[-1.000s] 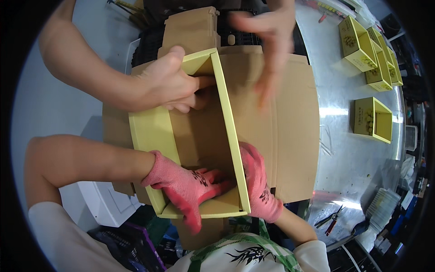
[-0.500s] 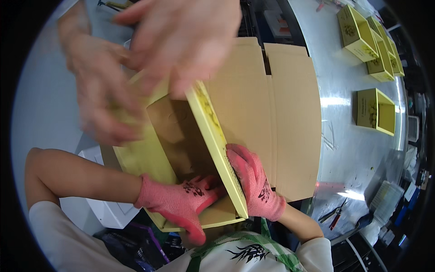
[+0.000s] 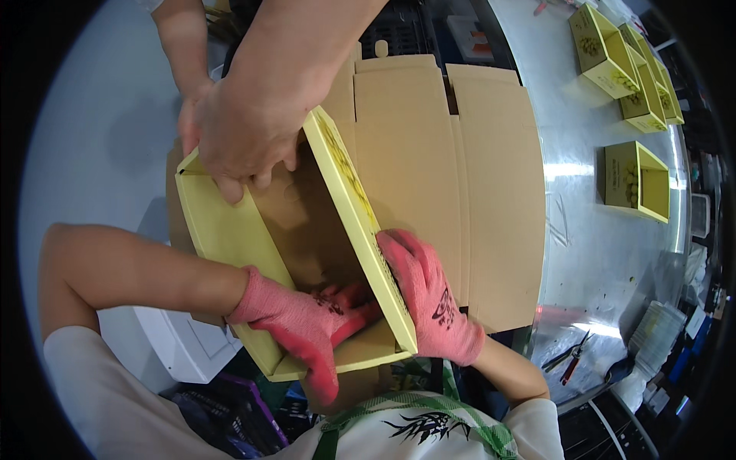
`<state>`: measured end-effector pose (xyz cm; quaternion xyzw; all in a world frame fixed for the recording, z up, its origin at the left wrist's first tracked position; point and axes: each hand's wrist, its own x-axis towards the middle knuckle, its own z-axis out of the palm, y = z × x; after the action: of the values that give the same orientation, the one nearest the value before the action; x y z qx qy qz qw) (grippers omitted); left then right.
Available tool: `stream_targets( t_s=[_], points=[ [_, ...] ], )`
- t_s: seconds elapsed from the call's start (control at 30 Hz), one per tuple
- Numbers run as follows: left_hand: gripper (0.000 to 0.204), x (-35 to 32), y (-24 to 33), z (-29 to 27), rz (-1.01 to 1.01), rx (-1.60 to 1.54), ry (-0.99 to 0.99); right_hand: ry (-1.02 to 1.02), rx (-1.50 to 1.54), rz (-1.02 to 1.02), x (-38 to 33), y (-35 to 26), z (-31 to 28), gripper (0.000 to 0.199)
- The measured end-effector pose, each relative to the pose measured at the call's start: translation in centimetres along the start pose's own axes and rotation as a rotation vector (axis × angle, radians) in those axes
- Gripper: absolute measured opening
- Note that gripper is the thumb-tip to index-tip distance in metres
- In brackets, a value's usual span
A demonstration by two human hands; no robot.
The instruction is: The person folds flat yellow cardboard pieces into rectangular boxes by hand, aligning flaps and tucking them into slots. Completed boxes are stacked on the table while the person continues folding additional units.
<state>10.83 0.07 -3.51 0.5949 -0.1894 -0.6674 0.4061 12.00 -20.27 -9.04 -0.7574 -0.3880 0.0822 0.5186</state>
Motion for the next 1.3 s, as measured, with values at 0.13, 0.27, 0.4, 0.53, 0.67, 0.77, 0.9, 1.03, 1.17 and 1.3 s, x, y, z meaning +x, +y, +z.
stream_targets(
  t_s=[0.13,0.27,0.4,0.53,0.67,0.77,0.9,1.03,1.17,1.3],
  points=[
    [0.117,0.4,0.4,-1.7,-0.009,-0.041,-0.093,-0.04,-0.008,0.054,0.4,0.1,-0.5,0.084],
    [0.099,-1.3,2.4,-0.4,0.043,0.17,0.158,-0.301,0.037,0.125,1.1,-1.5,-3.0,0.095],
    [0.057,-3.6,3.4,4.9,0.208,0.948,0.931,-0.242,0.424,-0.085,4.9,-6.8,-8.0,0.082],
    [0.031,-5.2,-0.8,11.9,0.458,0.704,1.672,-0.725,0.08,-0.014,10.0,-10.7,-2.7,0.075],
    [0.05,0.1,-7.4,14.9,0.64,-0.294,1.953,-1.606,-0.092,0.319,12.3,-8.2,2.3,0.08],
    [0.065,4.4,-9.2,14.6,0.82,-0.715,1.679,-1.711,-0.109,0.363,11.8,-7.2,4.0,0.082],
    [0.074,5.1,-8.7,12.3,1.004,-0.673,1.747,-1.601,-0.021,0.382,11.4,-7.3,4.2,0.081],
    [0.08,6.3,-9.2,11.8,1.026,-0.601,1.655,-1.598,0.03,0.375,10.9,-6.8,3.7,0.081],
    [0.082,6.4,-8.9,11.7,1.08,-0.668,1.619,-1.789,0.07,0.542,12.6,-6.5,5.0,0.07],
    [0.081,6.5,-9.2,11.6,1.068,-0.681,1.661,-1.862,-0.014,0.56,13.5,-6.9,6.1,0.084]
  ],
)
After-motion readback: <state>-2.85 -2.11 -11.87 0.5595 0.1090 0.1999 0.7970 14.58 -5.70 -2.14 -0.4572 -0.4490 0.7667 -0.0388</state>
